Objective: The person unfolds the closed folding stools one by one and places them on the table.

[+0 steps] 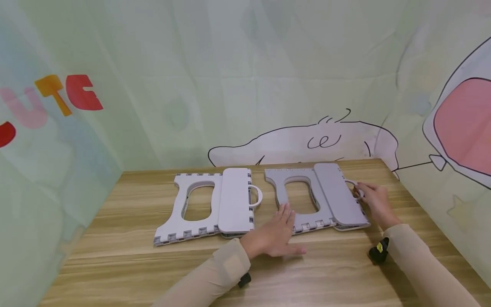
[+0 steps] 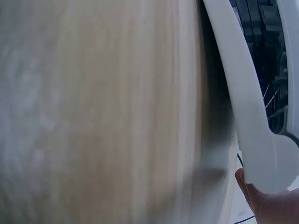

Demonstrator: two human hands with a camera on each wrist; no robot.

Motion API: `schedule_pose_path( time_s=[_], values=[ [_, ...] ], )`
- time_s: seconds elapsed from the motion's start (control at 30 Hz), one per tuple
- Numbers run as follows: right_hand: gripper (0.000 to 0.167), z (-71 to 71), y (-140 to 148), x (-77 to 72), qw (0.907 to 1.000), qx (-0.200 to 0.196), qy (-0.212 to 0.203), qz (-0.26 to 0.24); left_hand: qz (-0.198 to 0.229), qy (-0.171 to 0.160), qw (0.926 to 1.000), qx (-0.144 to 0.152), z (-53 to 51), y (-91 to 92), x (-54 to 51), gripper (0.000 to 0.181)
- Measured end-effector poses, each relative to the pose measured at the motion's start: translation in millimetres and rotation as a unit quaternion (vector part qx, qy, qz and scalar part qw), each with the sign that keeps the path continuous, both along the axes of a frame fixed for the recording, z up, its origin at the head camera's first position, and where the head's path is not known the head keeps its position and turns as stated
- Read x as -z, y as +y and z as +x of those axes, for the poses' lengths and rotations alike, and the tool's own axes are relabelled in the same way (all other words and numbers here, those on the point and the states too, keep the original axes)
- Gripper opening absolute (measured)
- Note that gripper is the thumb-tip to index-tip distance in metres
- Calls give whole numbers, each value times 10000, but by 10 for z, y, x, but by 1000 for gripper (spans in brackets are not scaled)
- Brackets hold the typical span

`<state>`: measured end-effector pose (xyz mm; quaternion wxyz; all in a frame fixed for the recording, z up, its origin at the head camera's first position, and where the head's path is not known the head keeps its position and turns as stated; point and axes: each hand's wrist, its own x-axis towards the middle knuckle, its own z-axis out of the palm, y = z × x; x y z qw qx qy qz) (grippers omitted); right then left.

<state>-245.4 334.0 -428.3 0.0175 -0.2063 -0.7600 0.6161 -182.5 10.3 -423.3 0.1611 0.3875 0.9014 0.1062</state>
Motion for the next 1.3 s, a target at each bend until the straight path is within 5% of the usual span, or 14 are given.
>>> schedule_pose_path(
  time_s=[0.57,0.93,1.3],
  values=[
    [49,13,-33,-91,9960,277,574,-628,-115,204,9997,35,-2,-21,-47,88],
    [50,60,-43,-209,9948,259,793,-578,30,104,9999,-8,-6,-24,-32,85],
    [47,95,-58,-366,9837,319,1328,-1166,122,118,9999,3,16,-14,-19,90]
  ],
)
